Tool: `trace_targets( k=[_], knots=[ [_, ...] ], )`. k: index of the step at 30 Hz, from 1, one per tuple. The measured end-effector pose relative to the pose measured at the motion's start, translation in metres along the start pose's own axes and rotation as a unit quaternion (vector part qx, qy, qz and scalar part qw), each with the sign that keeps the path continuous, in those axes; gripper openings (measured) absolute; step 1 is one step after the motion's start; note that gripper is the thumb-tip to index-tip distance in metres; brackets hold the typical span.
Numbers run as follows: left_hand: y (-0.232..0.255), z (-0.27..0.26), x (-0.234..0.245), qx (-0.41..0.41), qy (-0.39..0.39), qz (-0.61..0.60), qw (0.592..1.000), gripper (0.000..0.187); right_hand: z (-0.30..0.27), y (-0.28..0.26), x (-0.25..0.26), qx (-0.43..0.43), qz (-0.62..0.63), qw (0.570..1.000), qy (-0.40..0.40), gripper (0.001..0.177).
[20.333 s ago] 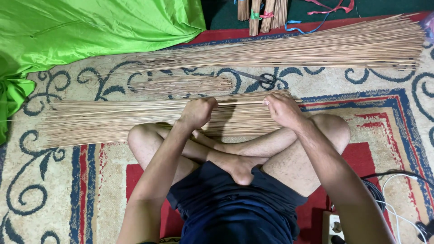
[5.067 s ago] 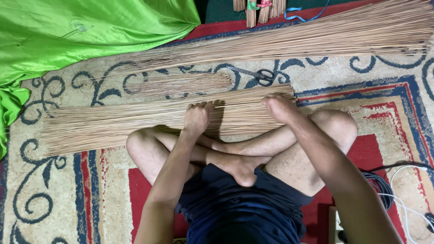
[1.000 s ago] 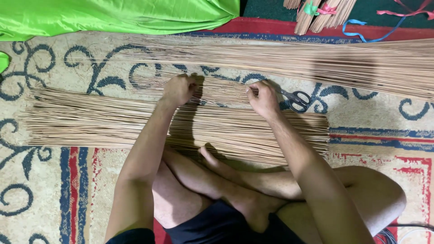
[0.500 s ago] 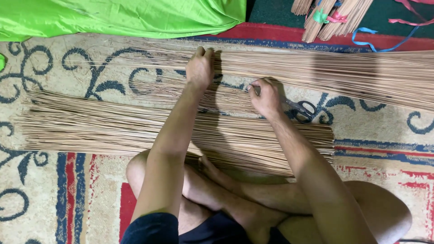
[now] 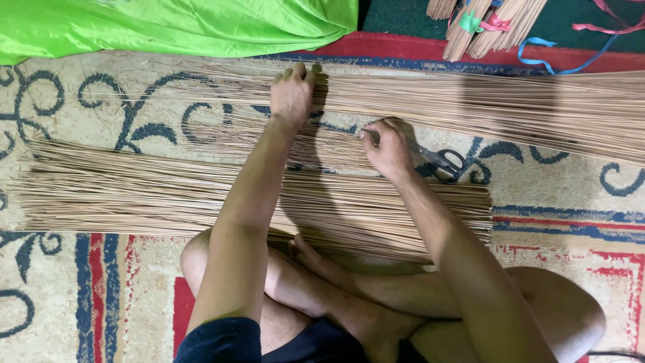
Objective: Trimming bundles of thin wooden sticks to a uniform length using scissors
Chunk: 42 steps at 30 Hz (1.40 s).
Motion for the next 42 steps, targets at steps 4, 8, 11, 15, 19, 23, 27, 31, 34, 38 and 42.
trace_targets(
  k=[4, 8, 11, 15, 19, 23, 27, 31, 34, 38, 42],
  knots=[
    [-0.001, -0.006, 0.009, -0.004, 0.014, 0.025, 1.0, 0.053, -0.004, 0.008, -0.001, -0.03, 0.037, 0.999, -0.014, 0.013],
    [-0.008, -0.021, 0.014, -0.015, 0.25, 0.018, 0.968, 0.014, -0.013, 0.027, -0.003, -0.078, 0.092, 0.993, 0.012, 0.014],
    [-0.003, -0.042, 0.058, -0.024, 0.267, 0.024, 0.963, 0.015, -0.018, 0.019, 0.01, -0.078, 0.083, 0.993, 0.011, 0.016],
    [0.004, -0.054, 0.085, 0.011, 0.184, 0.023, 0.983, 0.011, -0.024, 0.006, 0.037, -0.075, 0.069, 0.995, 0.02, 0.015],
    [0.011, -0.069, 0.072, -0.013, 0.063, 0.011, 0.998, 0.025, -0.026, -0.026, 0.065, -0.056, 0.037, 0.997, 0.03, 0.018],
    [0.042, -0.122, 0.112, -0.053, 0.041, 0.006, 0.998, 0.02, -0.025, -0.061, 0.062, 0.043, -0.048, 0.996, 0.057, 0.031],
    [0.061, -0.164, 0.1, -0.101, 0.131, -0.018, 0.986, 0.018, -0.033, -0.082, 0.028, 0.042, -0.1, 0.993, -0.05, 0.05],
    [0.065, -0.199, 0.093, -0.101, 0.138, -0.061, 0.983, 0.016, -0.051, -0.07, 0.002, 0.179, -0.152, 0.972, -0.005, 0.017],
    [0.048, -0.22, 0.09, -0.1, 0.153, -0.085, 0.98, 0.016, -0.062, -0.04, 0.007, 0.189, -0.153, 0.97, -0.012, 0.009],
    [0.009, -0.238, 0.081, -0.07, 0.148, -0.092, 0.982, 0.012, -0.084, -0.006, 0.041, 0.16, -0.216, 0.963, -0.03, 0.011],
    [0.017, -0.235, 0.068, -0.058, 0.154, -0.057, 0.985, 0.013, -0.091, 0.02, 0.04, 0.161, -0.224, 0.961, -0.017, 0.01]
  ],
)
Point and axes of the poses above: each hand's wrist, its own z-axis towards the middle knuckle, its own x-axis out of the back of the hand, y = z × x, the point moved 8 cm from there along z, towards the middle knuckle, and after that the axes turned 1 degree about -y, right-handed, at the moved point
